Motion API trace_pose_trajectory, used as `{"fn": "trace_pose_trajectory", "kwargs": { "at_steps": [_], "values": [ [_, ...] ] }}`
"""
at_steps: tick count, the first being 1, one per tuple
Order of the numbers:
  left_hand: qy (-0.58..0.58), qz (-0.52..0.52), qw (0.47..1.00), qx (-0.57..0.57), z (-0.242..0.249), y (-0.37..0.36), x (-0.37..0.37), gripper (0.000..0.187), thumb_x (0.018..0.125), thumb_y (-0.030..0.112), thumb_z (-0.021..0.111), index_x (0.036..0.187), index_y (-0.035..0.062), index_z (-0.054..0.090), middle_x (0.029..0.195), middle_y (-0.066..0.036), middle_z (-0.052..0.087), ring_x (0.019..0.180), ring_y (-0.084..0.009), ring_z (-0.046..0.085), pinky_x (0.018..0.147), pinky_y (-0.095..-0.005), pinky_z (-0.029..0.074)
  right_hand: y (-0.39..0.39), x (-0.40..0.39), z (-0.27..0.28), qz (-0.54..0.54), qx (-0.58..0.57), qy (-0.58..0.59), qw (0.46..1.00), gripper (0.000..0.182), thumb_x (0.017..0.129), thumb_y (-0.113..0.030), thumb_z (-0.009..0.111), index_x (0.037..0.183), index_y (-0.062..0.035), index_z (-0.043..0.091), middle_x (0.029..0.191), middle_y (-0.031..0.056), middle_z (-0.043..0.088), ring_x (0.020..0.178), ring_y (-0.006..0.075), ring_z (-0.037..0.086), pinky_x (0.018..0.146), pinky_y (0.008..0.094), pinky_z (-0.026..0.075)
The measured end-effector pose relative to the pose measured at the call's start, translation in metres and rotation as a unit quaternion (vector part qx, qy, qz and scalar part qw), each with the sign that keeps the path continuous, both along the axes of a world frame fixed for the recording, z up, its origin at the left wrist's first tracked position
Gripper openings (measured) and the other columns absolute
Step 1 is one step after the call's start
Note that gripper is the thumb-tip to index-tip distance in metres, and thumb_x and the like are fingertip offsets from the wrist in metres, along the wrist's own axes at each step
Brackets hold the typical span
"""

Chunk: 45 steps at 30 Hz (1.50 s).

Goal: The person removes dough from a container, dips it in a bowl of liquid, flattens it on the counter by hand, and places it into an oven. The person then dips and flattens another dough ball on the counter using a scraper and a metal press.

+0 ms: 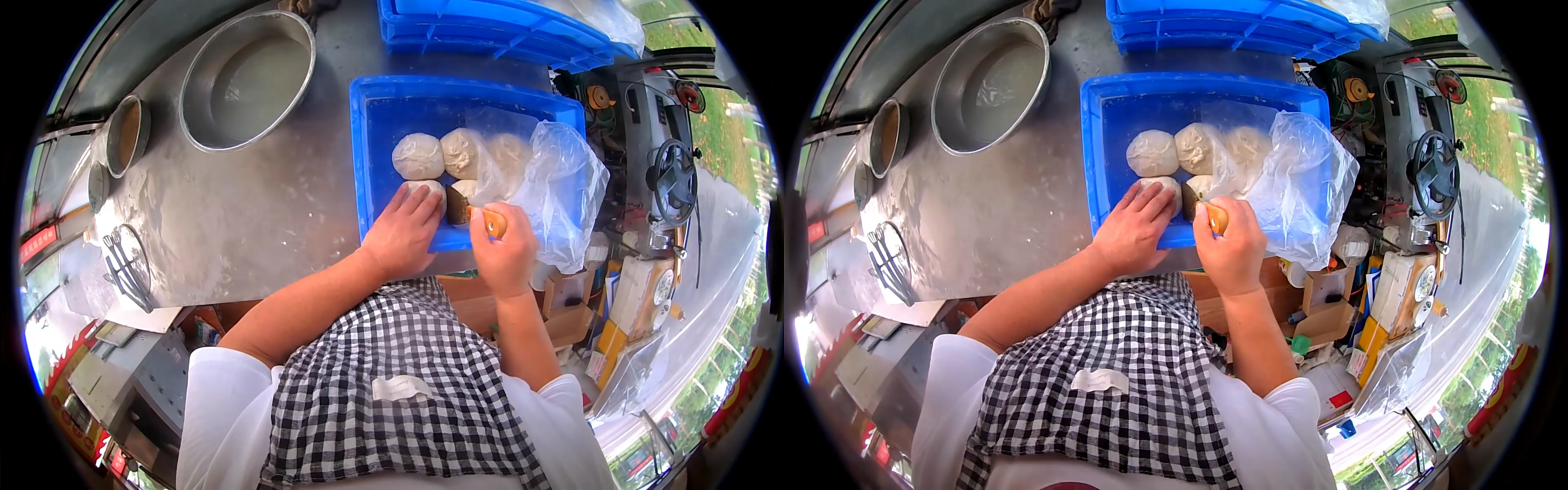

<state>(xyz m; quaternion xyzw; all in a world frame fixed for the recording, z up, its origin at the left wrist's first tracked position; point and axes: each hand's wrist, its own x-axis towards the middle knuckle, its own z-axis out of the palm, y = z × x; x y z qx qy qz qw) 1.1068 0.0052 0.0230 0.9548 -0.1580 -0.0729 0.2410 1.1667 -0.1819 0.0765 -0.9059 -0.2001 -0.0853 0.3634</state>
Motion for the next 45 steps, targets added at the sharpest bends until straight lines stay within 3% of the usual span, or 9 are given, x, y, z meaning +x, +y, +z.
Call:
{"fn": "trace_pose_trajectory", "kwargs": {
  "at_steps": [5, 11, 20, 29, 32, 35, 38, 41, 45],
  "values": [
    [0.007, -0.002, 1.000, -0.003, -0.001, 0.000, 0.001, 0.076, 0.077, 0.031, 0.079, 0.143, 0.0002, 0.058, 0.151, -0.016, 0.053, 0.148, -0.0341, 0.044, 0.127, -0.0534, 0.031, -0.010, 0.003, -0.014, -0.019, 0.024, 0.026, 0.999, 0.017, 0.089, -0.009, 0.079, 0.100, -0.0041, 0.067, 0.089, 0.0142, 0.069, 0.078, 0.0331, 0.068, 0.067, 0.0395, 0.055],
    [0.025, 0.005, 1.000, -0.015, 0.004, 0.001, -0.001, 0.082, 0.076, 0.031, 0.083, 0.146, -0.0004, 0.053, 0.158, -0.020, 0.045, 0.150, -0.0375, 0.042, 0.128, -0.0509, 0.030, -0.040, 0.010, -0.030, -0.156, 0.185, 0.296, 0.924, 0.019, 0.096, -0.014, 0.078, 0.104, 0.0015, 0.072, 0.094, 0.0067, 0.073, 0.087, 0.0151, 0.072, 0.069, 0.0295, 0.057],
    [0.166, 0.162, 0.971, -0.051, 0.008, -0.008, -0.011, 0.118, 0.075, 0.033, 0.089, 0.161, -0.0112, 0.021, 0.166, -0.038, 0.024, 0.154, -0.0483, 0.033, 0.125, -0.0449, 0.036, -0.055, 0.034, -0.026, -0.196, 0.294, 0.454, 0.818, 0.024, 0.096, -0.014, 0.077, 0.109, 0.0058, 0.071, 0.102, 0.0126, 0.071, 0.089, 0.0190, 0.073, 0.079, 0.0329, 0.065],
    [0.194, 0.203, 0.957, -0.070, 0.011, -0.011, -0.006, 0.133, 0.065, 0.039, 0.097, 0.163, -0.0087, 0.020, 0.165, -0.041, 0.024, 0.151, -0.0482, 0.038, 0.123, -0.0443, 0.038, -0.029, 0.038, -0.030, -0.122, 0.256, 0.525, 0.803, 0.026, 0.096, -0.013, 0.077, 0.112, 0.0061, 0.071, 0.104, 0.0147, 0.073, 0.089, 0.0208, 0.074, 0.079, 0.0320, 0.065],
    [0.175, 0.212, 0.961, -0.043, 0.022, -0.011, -0.004, 0.132, 0.066, 0.045, 0.098, 0.162, -0.0075, 0.023, 0.161, -0.039, 0.034, 0.147, -0.0452, 0.045, 0.120, -0.0434, 0.042, -0.017, 0.033, -0.034, -0.115, 0.295, 0.530, 0.787, 0.024, 0.096, -0.013, 0.077, 0.112, 0.0057, 0.072, 0.103, 0.0145, 0.073, 0.088, 0.0209, 0.074, 0.078, 0.0317, 0.065],
    [0.261, 0.328, 0.872, -0.252, 0.031, 0.004, 0.012, 0.125, 0.071, 0.046, 0.097, 0.162, -0.0062, 0.028, 0.154, -0.033, 0.048, 0.139, -0.0397, 0.055, 0.113, -0.0427, 0.049, -0.005, 0.023, -0.022, -0.109, 0.308, 0.499, 0.803, 0.023, 0.097, -0.013, 0.076, 0.110, 0.0055, 0.073, 0.099, 0.0131, 0.074, 0.084, 0.0193, 0.074, 0.076, 0.0303, 0.064],
    [0.159, 0.346, 0.888, -0.258, 0.006, 0.010, -0.001, 0.108, 0.079, 0.039, 0.094, 0.158, -0.0042, 0.036, 0.141, -0.023, 0.061, 0.128, -0.0339, 0.063, 0.106, -0.0410, 0.054, 0.004, 0.013, 0.008, -0.063, 0.282, 0.433, 0.854, 0.021, 0.097, -0.013, 0.075, 0.108, 0.0057, 0.073, 0.094, 0.0111, 0.074, 0.081, 0.0166, 0.073, 0.073, 0.0283, 0.062],
    [0.124, 0.400, 0.840, -0.344, 0.033, 0.020, -0.004, 0.086, 0.085, 0.025, 0.090, 0.153, -0.0013, 0.044, 0.134, -0.017, 0.065, 0.123, -0.0297, 0.066, 0.103, -0.0414, 0.056, 0.012, 0.012, 0.044, -0.061, 0.305, 0.393, 0.865, 0.022, 0.098, -0.014, 0.076, 0.107, 0.0052, 0.074, 0.091, 0.0100, 0.074, 0.078, 0.0147, 0.073, 0.071, 0.0267, 0.061],
    [0.243, 0.440, 0.551, -0.665, 0.055, 0.066, 0.005, 0.050, 0.093, 0.005, 0.074, 0.139, -0.0001, 0.057, 0.126, -0.013, 0.069, 0.116, -0.0245, 0.069, 0.099, -0.0411, 0.059, 0.017, 0.017, 0.062, -0.059, 0.386, 0.378, 0.839, 0.024, 0.098, -0.015, 0.076, 0.109, 0.0057, 0.073, 0.093, 0.0111, 0.074, 0.080, 0.0172, 0.074, 0.073, 0.0292, 0.063]
  ]
}}
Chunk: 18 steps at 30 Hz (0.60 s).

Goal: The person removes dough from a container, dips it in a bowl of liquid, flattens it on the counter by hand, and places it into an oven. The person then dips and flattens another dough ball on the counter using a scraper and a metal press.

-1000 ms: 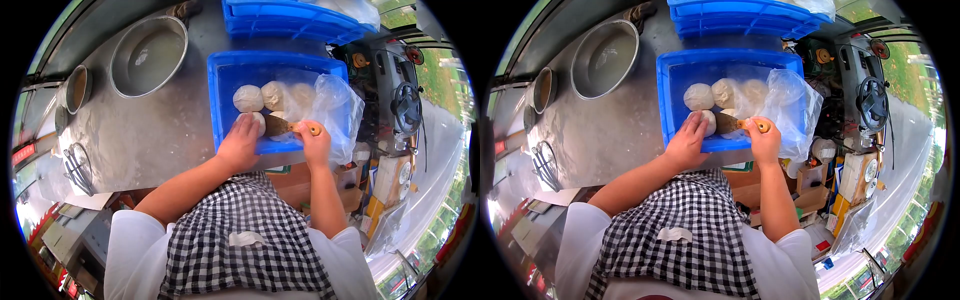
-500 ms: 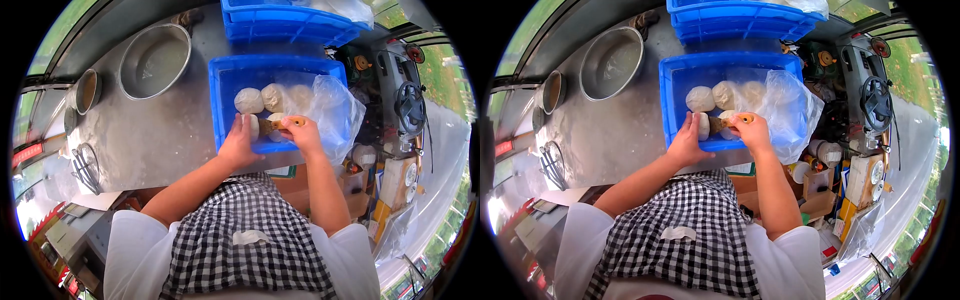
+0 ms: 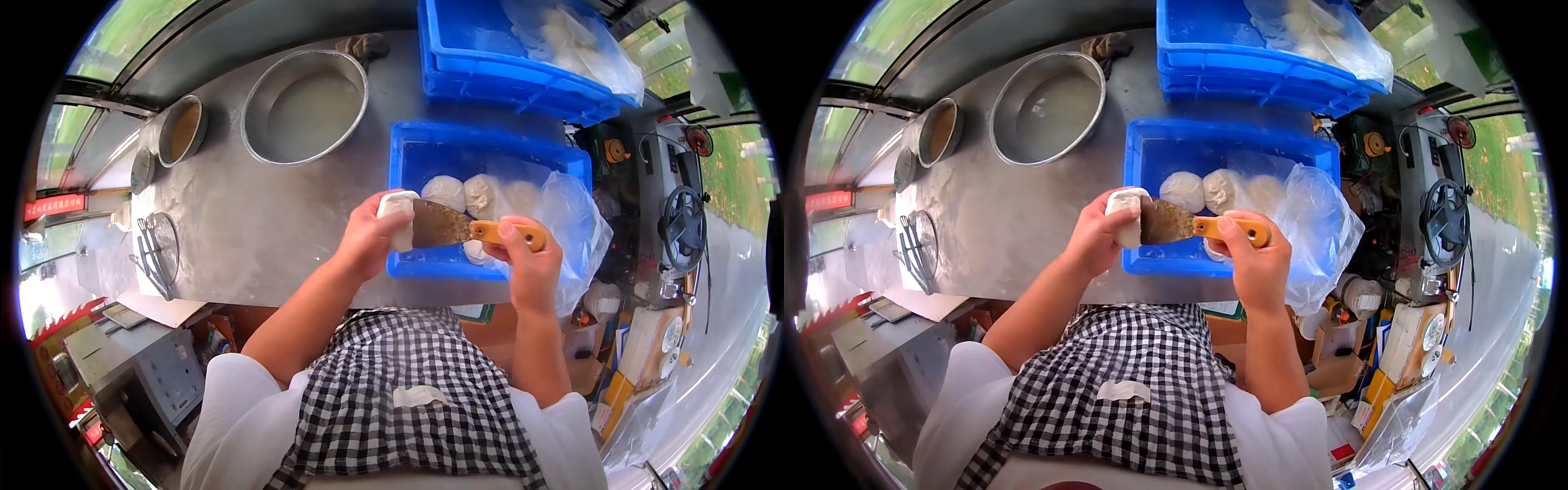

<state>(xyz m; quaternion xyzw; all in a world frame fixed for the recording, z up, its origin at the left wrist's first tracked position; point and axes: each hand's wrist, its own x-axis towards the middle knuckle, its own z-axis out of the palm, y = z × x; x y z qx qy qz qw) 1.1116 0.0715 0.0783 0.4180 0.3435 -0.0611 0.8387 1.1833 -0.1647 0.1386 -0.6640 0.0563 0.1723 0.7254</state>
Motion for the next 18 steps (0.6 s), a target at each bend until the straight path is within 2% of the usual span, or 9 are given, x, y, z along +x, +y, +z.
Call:
{"fn": "trace_pose_trajectory", "kwargs": {
  "at_steps": [1, 2, 5, 7, 9, 12, 15, 16, 18],
  "values": [
    [-0.020, 0.034, 0.999, -0.037, 0.000, 0.014, 0.001, 0.042, 0.097, 0.003, 0.068, 0.138, -0.0023, 0.058, 0.125, -0.014, 0.070, 0.113, -0.0263, 0.071, 0.099, -0.0413, 0.060, 0.003, 0.001, 0.003, -0.008, 0.029, 0.003, 1.000, 0.024, 0.098, -0.015, 0.076, 0.109, 0.0059, 0.072, 0.094, 0.0115, 0.074, 0.080, 0.0180, 0.074, 0.074, 0.0301, 0.064],
    [-0.026, 0.059, 0.998, -0.020, 0.004, 0.030, 0.004, 0.040, 0.098, 0.003, 0.067, 0.137, -0.0031, 0.058, 0.125, -0.015, 0.070, 0.113, -0.0265, 0.071, 0.099, -0.0414, 0.060, 0.005, 0.001, 0.000, -0.030, 0.028, 0.002, 0.999, 0.026, 0.098, -0.016, 0.076, 0.112, 0.0058, 0.071, 0.097, 0.0132, 0.073, 0.081, 0.0210, 0.075, 0.076, 0.0335, 0.066],
    [-0.052, 0.126, 0.989, 0.057, 0.016, 0.091, 0.015, 0.037, 0.099, 0.002, 0.065, 0.135, -0.0041, 0.059, 0.125, -0.016, 0.070, 0.111, -0.0267, 0.072, 0.098, -0.0410, 0.061, 0.018, 0.003, -0.007, -0.056, 0.047, 0.007, 0.997, 0.028, 0.099, -0.018, 0.076, 0.114, 0.0049, 0.070, 0.101, 0.0139, 0.073, 0.082, 0.0229, 0.075, 0.078, 0.0349, 0.067],
    [-0.087, 0.124, 0.972, 0.178, 0.005, 0.140, 0.027, 0.038, 0.099, 0.004, 0.066, 0.136, -0.0039, 0.060, 0.125, -0.015, 0.070, 0.111, -0.0258, 0.072, 0.096, -0.0395, 0.061, 0.031, 0.001, -0.008, -0.063, 0.046, 0.025, 0.997, 0.029, 0.099, -0.019, 0.077, 0.114, 0.0043, 0.070, 0.102, 0.0141, 0.073, 0.084, 0.0233, 0.075, 0.079, 0.0346, 0.067],
    [-0.032, 0.107, 0.927, 0.358, -0.001, 0.181, 0.045, 0.041, 0.096, 0.006, 0.069, 0.136, -0.0017, 0.060, 0.123, -0.016, 0.072, 0.110, -0.0277, 0.072, 0.095, -0.0391, 0.059, 0.044, -0.001, -0.013, -0.062, 0.049, 0.036, 0.996, 0.029, 0.099, -0.019, 0.077, 0.115, 0.0042, 0.070, 0.103, 0.0143, 0.073, 0.084, 0.0233, 0.075, 0.079, 0.0345, 0.067],
    [0.031, 0.012, 0.770, 0.638, -0.019, 0.226, 0.067, 0.047, 0.091, 0.009, 0.072, 0.135, -0.0006, 0.062, 0.127, -0.021, 0.070, 0.118, -0.0375, 0.068, 0.102, -0.0439, 0.054, 0.065, -0.004, -0.016, -0.059, 0.044, 0.040, 0.997, 0.030, 0.099, -0.019, 0.076, 0.116, 0.0045, 0.069, 0.103, 0.0143, 0.073, 0.084, 0.0233, 0.075, 0.079, 0.0345, 0.067],
    [-0.009, -0.049, 0.665, 0.745, -0.075, 0.261, 0.082, 0.054, 0.088, 0.012, 0.073, 0.139, 0.0001, 0.059, 0.136, -0.025, 0.064, 0.123, -0.0421, 0.064, 0.106, -0.0469, 0.051, 0.079, -0.005, -0.020, -0.060, 0.037, 0.042, 0.997, 0.030, 0.099, -0.019, 0.076, 0.117, 0.0050, 0.069, 0.104, 0.0143, 0.072, 0.086, 0.0235, 0.076, 0.079, 0.0347, 0.067],
    [0.034, -0.130, 0.673, 0.727, -0.078, 0.269, 0.087, 0.068, 0.087, 0.022, 0.077, 0.147, 0.0025, 0.052, 0.146, -0.025, 0.057, 0.134, -0.0407, 0.058, 0.110, -0.0479, 0.049, 0.083, -0.006, -0.021, -0.064, 0.031, 0.042, 0.997, 0.030, 0.099, -0.018, 0.076, 0.117, 0.0050, 0.069, 0.104, 0.0144, 0.072, 0.086, 0.0236, 0.076, 0.079, 0.0346, 0.067],
    [0.077, -0.173, 0.684, 0.704, -0.081, 0.267, 0.090, 0.081, 0.085, 0.026, 0.079, 0.154, 0.0027, 0.045, 0.153, -0.025, 0.051, 0.140, -0.0400, 0.052, 0.116, -0.0463, 0.045, 0.090, -0.007, -0.021, -0.073, 0.023, 0.042, 0.996, 0.030, 0.099, -0.018, 0.076, 0.117, 0.0049, 0.068, 0.104, 0.0142, 0.072, 0.086, 0.0234, 0.075, 0.079, 0.0345, 0.067]
  ]
}}
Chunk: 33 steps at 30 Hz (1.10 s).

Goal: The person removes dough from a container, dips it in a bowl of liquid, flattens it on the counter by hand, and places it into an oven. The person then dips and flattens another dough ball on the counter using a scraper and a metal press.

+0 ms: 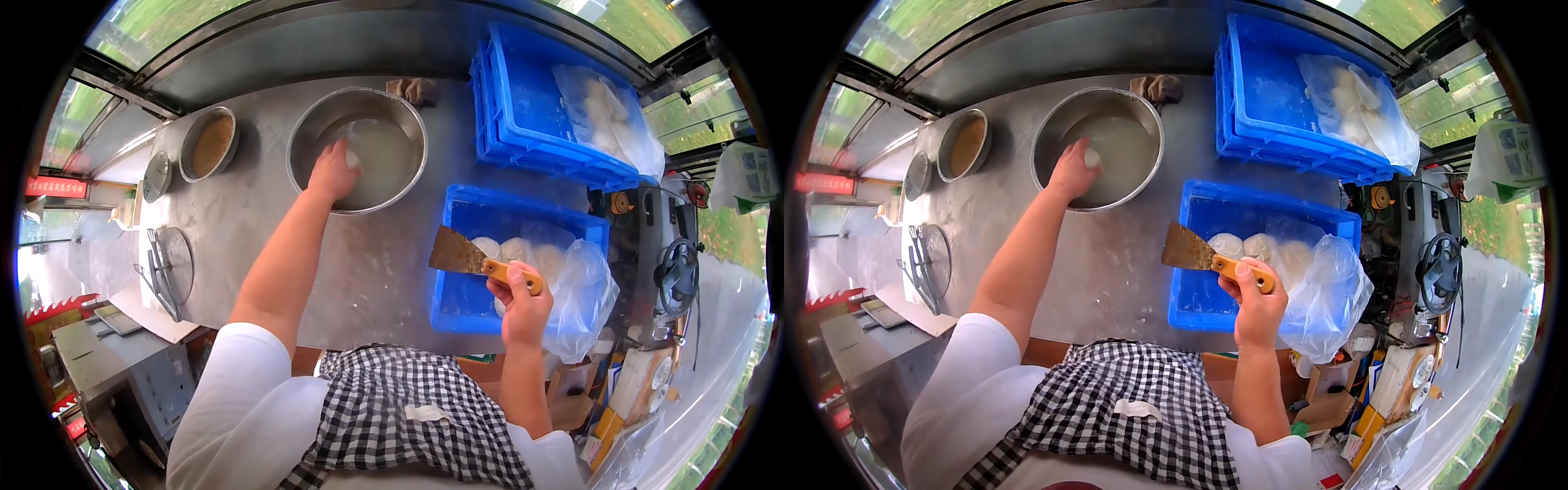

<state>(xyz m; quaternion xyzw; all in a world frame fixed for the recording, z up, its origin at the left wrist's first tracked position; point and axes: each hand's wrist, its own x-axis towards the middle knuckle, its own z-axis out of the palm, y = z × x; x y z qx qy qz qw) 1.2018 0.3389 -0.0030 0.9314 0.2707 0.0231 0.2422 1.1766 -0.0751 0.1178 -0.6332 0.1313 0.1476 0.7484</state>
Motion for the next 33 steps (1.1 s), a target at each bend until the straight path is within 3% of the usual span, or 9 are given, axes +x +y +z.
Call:
{"fn": "trace_pose_trajectory", "kwargs": {
  "at_steps": [2, 8, 12, 15, 19, 23, 24, 27, 33],
  "values": [
    [0.055, 0.025, 0.998, -0.022, 0.003, -0.001, 0.002, 0.096, 0.082, 0.032, 0.082, 0.161, 0.0026, 0.035, 0.161, -0.024, 0.044, 0.147, -0.0392, 0.046, 0.122, -0.0440, 0.040, 0.003, 0.001, 0.000, -0.011, -0.003, 0.002, 1.000, 0.030, 0.099, -0.018, 0.076, 0.117, 0.0049, 0.068, 0.104, 0.0140, 0.072, 0.086, 0.0232, 0.075, 0.078, 0.0343, 0.067],
    [0.153, 0.001, 0.988, -0.020, 0.001, 0.026, 0.008, 0.078, 0.084, 0.017, 0.073, 0.156, 0.0047, 0.045, 0.154, -0.025, 0.051, 0.144, -0.0408, 0.049, 0.116, -0.0441, 0.046, 0.029, 0.026, -0.002, -0.002, 0.007, -0.020, 1.000, 0.026, 0.099, -0.016, 0.075, 0.116, 0.0039, 0.070, 0.103, 0.0134, 0.072, 0.084, 0.0223, 0.075, 0.076, 0.0335, 0.066],
    [0.022, -0.113, 0.993, -0.033, -0.019, 0.039, 0.002, 0.061, 0.086, 0.006, 0.063, 0.147, 0.0064, 0.057, 0.148, -0.023, 0.058, 0.140, -0.0386, 0.053, 0.115, -0.0435, 0.047, 0.071, 0.063, -0.003, 0.035, 0.027, -0.039, 0.998, 0.025, 0.100, -0.016, 0.075, 0.114, 0.0038, 0.071, 0.103, 0.0125, 0.072, 0.085, 0.0210, 0.074, 0.076, 0.0326, 0.066],
    [0.027, -0.001, 0.998, -0.048, -0.001, 0.031, 0.001, 0.061, 0.085, 0.008, 0.063, 0.145, 0.0041, 0.058, 0.143, -0.024, 0.062, 0.137, -0.0398, 0.054, 0.114, -0.0434, 0.046, 0.111, 0.094, -0.008, 0.075, 0.017, -0.062, 0.995, 0.025, 0.100, -0.018, 0.076, 0.112, 0.0035, 0.072, 0.101, 0.0109, 0.073, 0.084, 0.0186, 0.074, 0.074, 0.0301, 0.064],
    [0.103, 0.045, 0.990, -0.083, 0.017, 0.029, 0.006, 0.066, 0.081, 0.013, 0.065, 0.145, 0.0003, 0.058, 0.144, -0.026, 0.061, 0.139, -0.0383, 0.054, 0.118, -0.0425, 0.043, 0.163, 0.130, -0.017, 0.154, -0.036, -0.073, 0.985, 0.023, 0.100, -0.019, 0.075, 0.107, 0.0022, 0.073, 0.096, 0.0077, 0.073, 0.082, 0.0137, 0.072, 0.073, 0.0268, 0.063],
    [0.046, 0.078, 0.993, -0.075, 0.001, 0.028, 0.003, 0.051, 0.082, 0.013, 0.064, 0.131, -0.0030, 0.066, 0.128, -0.028, 0.068, 0.125, -0.0421, 0.063, 0.108, -0.0459, 0.051, 0.204, 0.154, -0.052, 0.200, -0.224, -0.194, 0.934, 0.026, 0.095, -0.024, 0.078, 0.099, 0.0008, 0.075, 0.085, 0.0136, 0.076, 0.077, 0.0217, 0.074, 0.075, 0.0356, 0.059],
    [0.033, 0.092, 0.991, -0.089, 0.002, 0.027, 0.002, 0.050, 0.083, 0.014, 0.065, 0.130, -0.0032, 0.067, 0.128, -0.028, 0.069, 0.124, -0.0423, 0.063, 0.107, -0.0459, 0.051, 0.213, 0.157, -0.061, 0.202, -0.259, -0.220, 0.919, 0.029, 0.092, -0.029, 0.079, 0.097, -0.0002, 0.076, 0.084, 0.0169, 0.076, 0.078, 0.0288, 0.074, 0.076, 0.0395, 0.057],
    [0.015, 0.137, 0.981, -0.134, 0.004, 0.023, 0.004, 0.048, 0.085, 0.019, 0.067, 0.128, -0.0041, 0.068, 0.127, -0.027, 0.070, 0.122, -0.0422, 0.065, 0.106, -0.0454, 0.051, 0.246, 0.159, -0.080, 0.246, -0.284, -0.197, 0.906, 0.032, 0.092, -0.032, 0.078, 0.097, -0.0001, 0.076, 0.085, 0.0173, 0.076, 0.080, 0.0318, 0.074, 0.077, 0.0391, 0.057],
    [-0.038, 0.233, 0.921, -0.310, -0.002, 0.022, 0.005, 0.052, 0.094, 0.029, 0.070, 0.132, -0.0051, 0.068, 0.125, -0.023, 0.073, 0.117, -0.0360, 0.070, 0.100, -0.0443, 0.053, 0.259, 0.139, -0.068, 0.245, -0.115, -0.091, 0.958, 0.028, 0.096, -0.025, 0.077, 0.097, 0.0025, 0.075, 0.085, 0.0114, 0.075, 0.073, 0.0172, 0.072, 0.069, 0.0323, 0.060]
  ]
}}
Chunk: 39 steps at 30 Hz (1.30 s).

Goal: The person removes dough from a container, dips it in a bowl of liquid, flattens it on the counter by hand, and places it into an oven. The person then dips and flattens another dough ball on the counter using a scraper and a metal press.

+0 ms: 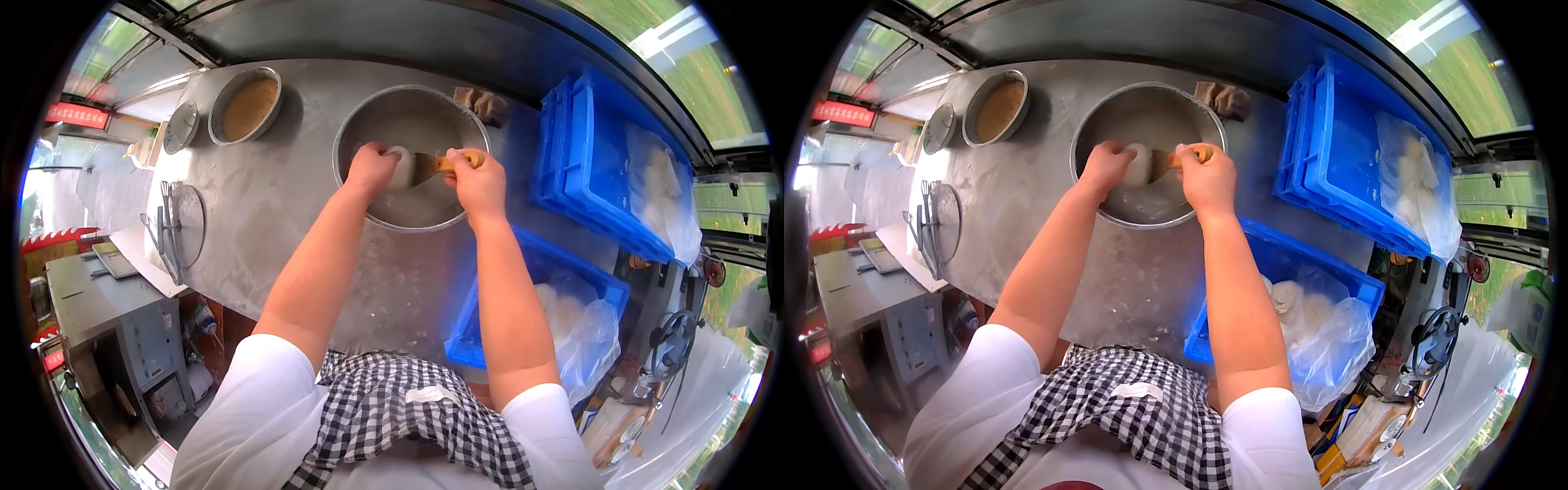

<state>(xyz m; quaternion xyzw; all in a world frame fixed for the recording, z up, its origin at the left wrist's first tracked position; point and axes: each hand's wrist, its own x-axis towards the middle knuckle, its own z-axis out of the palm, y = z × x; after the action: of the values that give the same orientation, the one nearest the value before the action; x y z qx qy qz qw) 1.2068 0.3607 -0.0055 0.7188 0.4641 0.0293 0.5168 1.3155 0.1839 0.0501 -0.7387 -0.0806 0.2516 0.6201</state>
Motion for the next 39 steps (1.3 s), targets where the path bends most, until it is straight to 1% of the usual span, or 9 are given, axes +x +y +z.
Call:
{"fn": "trace_pose_trajectory", "kwargs": {
  "at_steps": [3, 6, 9, 12, 15, 18, 23, 26, 39],
  "values": [
    [-0.026, 0.093, 0.980, -0.174, 0.032, -0.006, -0.003, 0.054, 0.101, 0.036, 0.068, 0.137, -0.0037, 0.064, 0.130, -0.017, 0.071, 0.115, -0.0329, 0.070, 0.100, -0.0474, 0.054, -0.010, -0.014, 0.031, -0.027, 0.074, 0.026, 0.997, 0.023, 0.098, -0.019, 0.076, 0.099, 0.0035, 0.074, 0.089, 0.0095, 0.073, 0.075, 0.0154, 0.071, 0.068, 0.0286, 0.061],
    [-0.233, 0.167, 0.820, -0.495, 0.029, -0.005, -0.009, 0.049, 0.107, 0.040, 0.060, 0.136, -0.0001, 0.062, 0.132, -0.017, 0.069, 0.120, -0.0321, 0.067, 0.107, -0.0500, 0.051, -0.023, -0.024, 0.057, -0.024, 0.139, 0.044, 0.989, 0.022, 0.100, -0.018, 0.075, 0.104, 0.0032, 0.073, 0.095, 0.0107, 0.072, 0.078, 0.0168, 0.072, 0.070, 0.0282, 0.063],
    [-0.359, 0.159, 0.716, -0.578, 0.042, -0.006, -0.026, 0.046, 0.111, 0.041, 0.049, 0.131, 0.0010, 0.063, 0.130, -0.015, 0.069, 0.121, -0.0320, 0.066, 0.111, -0.0511, 0.049, -0.036, -0.032, 0.079, -0.043, 0.164, 0.013, 0.985, 0.023, 0.101, -0.018, 0.073, 0.109, 0.0036, 0.072, 0.097, 0.0125, 0.073, 0.080, 0.0196, 0.074, 0.074, 0.0315, 0.065],
    [-0.423, 0.182, 0.727, -0.509, 0.059, 0.005, -0.060, 0.041, 0.108, 0.033, 0.054, 0.130, 0.0005, 0.064, 0.126, -0.015, 0.071, 0.121, -0.0292, 0.067, 0.110, -0.0470, 0.051, -0.052, -0.036, 0.086, -0.053, 0.198, 0.024, 0.978, 0.025, 0.101, -0.020, 0.073, 0.112, 0.0029, 0.071, 0.100, 0.0143, 0.074, 0.084, 0.0237, 0.076, 0.078, 0.0345, 0.067],
    [-0.429, 0.171, 0.843, -0.275, 0.085, 0.024, -0.123, 0.044, 0.105, 0.030, 0.060, 0.136, -0.0002, 0.063, 0.126, -0.015, 0.072, 0.120, -0.0272, 0.067, 0.111, -0.0445, 0.050, -0.058, -0.049, 0.088, -0.053, 0.191, 0.023, 0.980, 0.026, 0.102, -0.020, 0.073, 0.113, 0.0027, 0.071, 0.100, 0.0141, 0.074, 0.085, 0.0239, 0.076, 0.078, 0.0348, 0.067],
    [-0.238, 0.025, 0.969, 0.057, 0.074, 0.052, -0.201, 0.053, 0.103, 0.036, 0.065, 0.144, 0.0024, 0.061, 0.133, -0.014, 0.071, 0.135, -0.0292, 0.059, 0.116, -0.0437, 0.045, -0.060, -0.071, 0.086, -0.066, 0.164, 0.026, 0.984, 0.026, 0.102, -0.020, 0.073, 0.113, 0.0025, 0.070, 0.101, 0.0138, 0.074, 0.085, 0.0236, 0.076, 0.078, 0.0341, 0.066],
    [0.056, -0.086, 0.940, 0.325, -0.024, 0.078, -0.283, 0.062, 0.105, 0.045, 0.060, 0.152, 0.0050, 0.054, 0.160, -0.016, 0.051, 0.157, -0.0347, 0.034, 0.128, -0.0485, 0.028, -0.051, -0.121, 0.077, -0.091, 0.134, 0.031, 0.986, 0.026, 0.103, -0.021, 0.071, 0.115, 0.0013, 0.068, 0.102, 0.0136, 0.073, 0.085, 0.0237, 0.075, 0.077, 0.0337, 0.065],
    [0.144, -0.035, 0.902, 0.405, -0.051, 0.087, -0.299, 0.067, 0.107, 0.047, 0.053, 0.158, 0.0048, 0.045, 0.170, -0.017, 0.034, 0.159, -0.0352, 0.027, 0.132, -0.0505, 0.016, -0.037, -0.151, 0.073, -0.093, 0.119, 0.031, 0.988, 0.026, 0.103, -0.022, 0.071, 0.116, 0.0003, 0.068, 0.102, 0.0138, 0.073, 0.085, 0.0242, 0.075, 0.077, 0.0346, 0.064],
    [0.177, -0.265, 0.869, 0.378, -0.025, 0.109, -0.319, 0.073, 0.109, 0.055, 0.039, 0.169, 0.0161, 0.026, 0.177, -0.010, 0.017, 0.164, -0.0287, 0.011, 0.134, -0.0495, 0.005, 0.028, -0.246, 0.089, -0.071, 0.145, 0.026, 0.987, 0.026, 0.102, -0.019, 0.072, 0.117, 0.0023, 0.068, 0.104, 0.0126, 0.073, 0.083, 0.0236, 0.075, 0.075, 0.0341, 0.065]
  ]
}}
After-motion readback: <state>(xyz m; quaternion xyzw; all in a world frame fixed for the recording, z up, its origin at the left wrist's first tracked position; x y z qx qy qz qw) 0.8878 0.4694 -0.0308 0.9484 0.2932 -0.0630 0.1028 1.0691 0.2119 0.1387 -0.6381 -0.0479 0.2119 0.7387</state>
